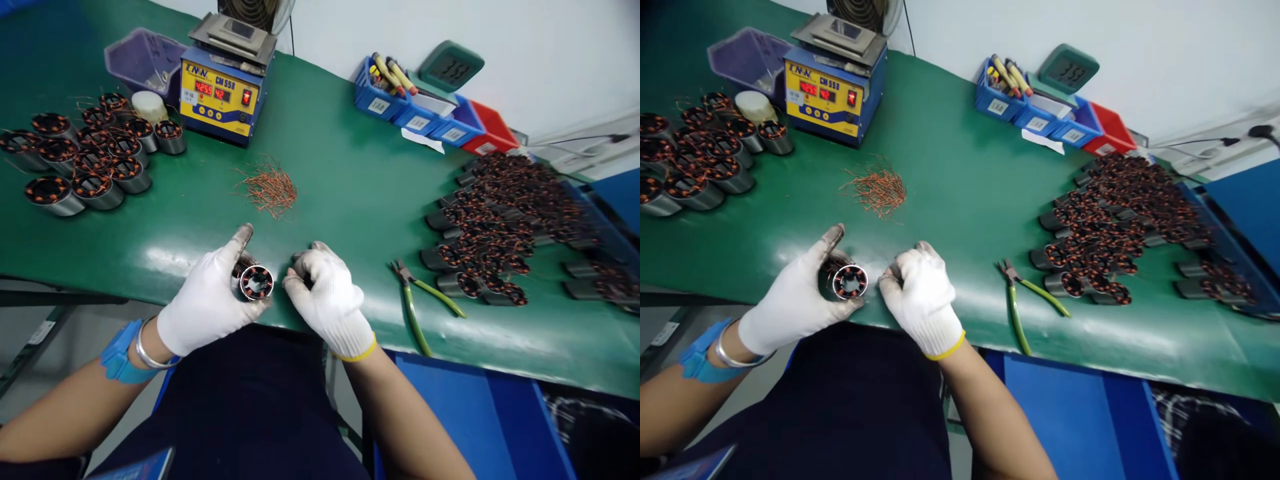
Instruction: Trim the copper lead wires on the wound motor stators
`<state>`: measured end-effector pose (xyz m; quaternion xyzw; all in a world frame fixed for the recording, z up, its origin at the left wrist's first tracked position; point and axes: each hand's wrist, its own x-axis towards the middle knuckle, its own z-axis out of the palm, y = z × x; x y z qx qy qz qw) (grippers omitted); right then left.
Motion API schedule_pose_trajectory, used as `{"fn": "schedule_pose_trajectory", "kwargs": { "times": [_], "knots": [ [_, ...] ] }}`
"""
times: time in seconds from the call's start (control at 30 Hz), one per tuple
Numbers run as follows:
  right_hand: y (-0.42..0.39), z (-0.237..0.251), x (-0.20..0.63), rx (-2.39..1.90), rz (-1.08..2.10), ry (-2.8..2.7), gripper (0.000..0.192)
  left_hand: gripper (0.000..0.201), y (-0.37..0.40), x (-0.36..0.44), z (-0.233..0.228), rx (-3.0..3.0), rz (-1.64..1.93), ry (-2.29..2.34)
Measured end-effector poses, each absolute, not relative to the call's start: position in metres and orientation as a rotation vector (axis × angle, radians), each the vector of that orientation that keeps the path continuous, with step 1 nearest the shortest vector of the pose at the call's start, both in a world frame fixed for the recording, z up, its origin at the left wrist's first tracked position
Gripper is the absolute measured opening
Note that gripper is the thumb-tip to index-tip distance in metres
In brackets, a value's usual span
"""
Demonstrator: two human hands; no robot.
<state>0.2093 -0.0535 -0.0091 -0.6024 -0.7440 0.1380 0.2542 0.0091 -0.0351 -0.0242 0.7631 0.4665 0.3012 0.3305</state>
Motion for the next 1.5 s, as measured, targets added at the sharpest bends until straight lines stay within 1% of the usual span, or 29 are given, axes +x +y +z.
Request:
{"fn": "schedule_pose_trajectory", "kwargs": {
  "times": [0.07, 0.1, 0.2, 0.23, 0.33, 0.4, 0.43, 0.5, 0.6, 0.67, 0.73, 0.8, 0.87, 0.9, 0.93, 1.0, 1.07, 1.23, 1.3, 1.37, 1.5],
  "knots": [
    [-0.054, -0.006, 0.215, -1.663, 0.276, -2.073, 0.017, 0.102, -0.035, 0.008, -0.025, 1.967, 0.79, 1.214],
    [-0.053, -0.003, 0.216, -1.664, 0.292, -2.086, 0.018, 0.105, -0.036, 0.007, -0.025, 1.94, 0.795, 1.214],
    [-0.045, 0.011, 0.208, -1.66, 0.492, -2.082, 0.028, 0.121, -0.037, 0.007, -0.024, 1.848, 0.813, 1.219],
    [-0.042, 0.015, 0.203, -1.657, 0.58, -2.09, 0.028, 0.124, -0.037, 0.007, -0.025, 1.829, 0.825, 1.22],
    [-0.03, 0.019, 0.19, -1.635, 0.849, -2.036, 0.014, 0.119, -0.038, 0.01, -0.026, 1.797, 0.855, 1.212],
    [-0.027, 0.015, 0.188, -1.636, 0.976, -1.892, 0.01, 0.117, -0.038, 0.012, -0.026, 1.793, 0.858, 1.2],
    [-0.028, 0.011, 0.19, -1.661, 0.97, -1.83, 0.009, 0.117, -0.037, 0.012, -0.026, 1.794, 0.856, 1.195],
    [-0.031, 0.002, 0.199, -1.732, 0.796, -1.802, 0.008, 0.118, -0.037, 0.013, -0.026, 1.809, 0.86, 1.188],
    [-0.036, -0.007, 0.213, -1.769, 0.431, -1.98, 0.012, 0.117, -0.037, 0.012, -0.026, 1.829, 0.875, 1.173],
    [-0.036, -0.006, 0.219, -1.753, 0.293, -2.128, 0.017, 0.116, -0.037, 0.012, -0.026, 1.842, 0.872, 1.165],
    [-0.033, 0.001, 0.22, -1.728, 0.216, -2.145, 0.021, 0.116, -0.036, 0.011, -0.026, 1.851, 0.868, 1.16],
    [-0.028, 0.01, 0.215, -1.711, 0.293, -2.065, 0.03, 0.116, -0.035, 0.01, -0.025, 1.855, 0.865, 1.15],
    [-0.021, 0.018, 0.205, -1.683, 0.516, -2.056, 0.035, 0.116, -0.035, 0.01, -0.025, 1.87, 0.862, 1.14],
    [-0.019, 0.02, 0.199, -1.639, 0.644, -2.087, 0.032, 0.116, -0.035, 0.01, -0.024, 1.882, 0.866, 1.135],
    [-0.016, 0.02, 0.193, -1.576, 0.753, -2.118, 0.024, 0.115, -0.034, 0.01, -0.024, 1.897, 0.871, 1.125],
    [-0.015, 0.019, 0.186, -1.455, 0.87, -2.12, 0.011, 0.115, -0.034, 0.011, -0.024, 1.927, 0.896, 1.09],
    [-0.02, 0.015, 0.187, -1.423, 0.859, -2.066, 0.013, 0.114, -0.034, 0.012, -0.024, 1.934, 0.911, 1.062],
    [-0.048, 0.005, 0.201, -1.432, 0.498, -2.057, 0.012, 0.109, -0.034, 0.014, -0.022, 1.918, 0.915, 1.059],
    [-0.056, 0.003, 0.201, -1.425, 0.427, -2.046, 0.012, 0.104, -0.034, 0.014, -0.019, 1.945, 0.917, 1.039],
    [-0.057, 0.002, 0.199, -1.496, 0.435, -2.012, 0.011, 0.1, -0.033, 0.014, -0.017, 1.96, 0.899, 1.029],
    [-0.048, 0.006, 0.202, -1.73, 0.608, -1.944, 0.012, 0.097, -0.032, 0.011, -0.017, 1.967, 0.854, 1.045]
  ]
}}
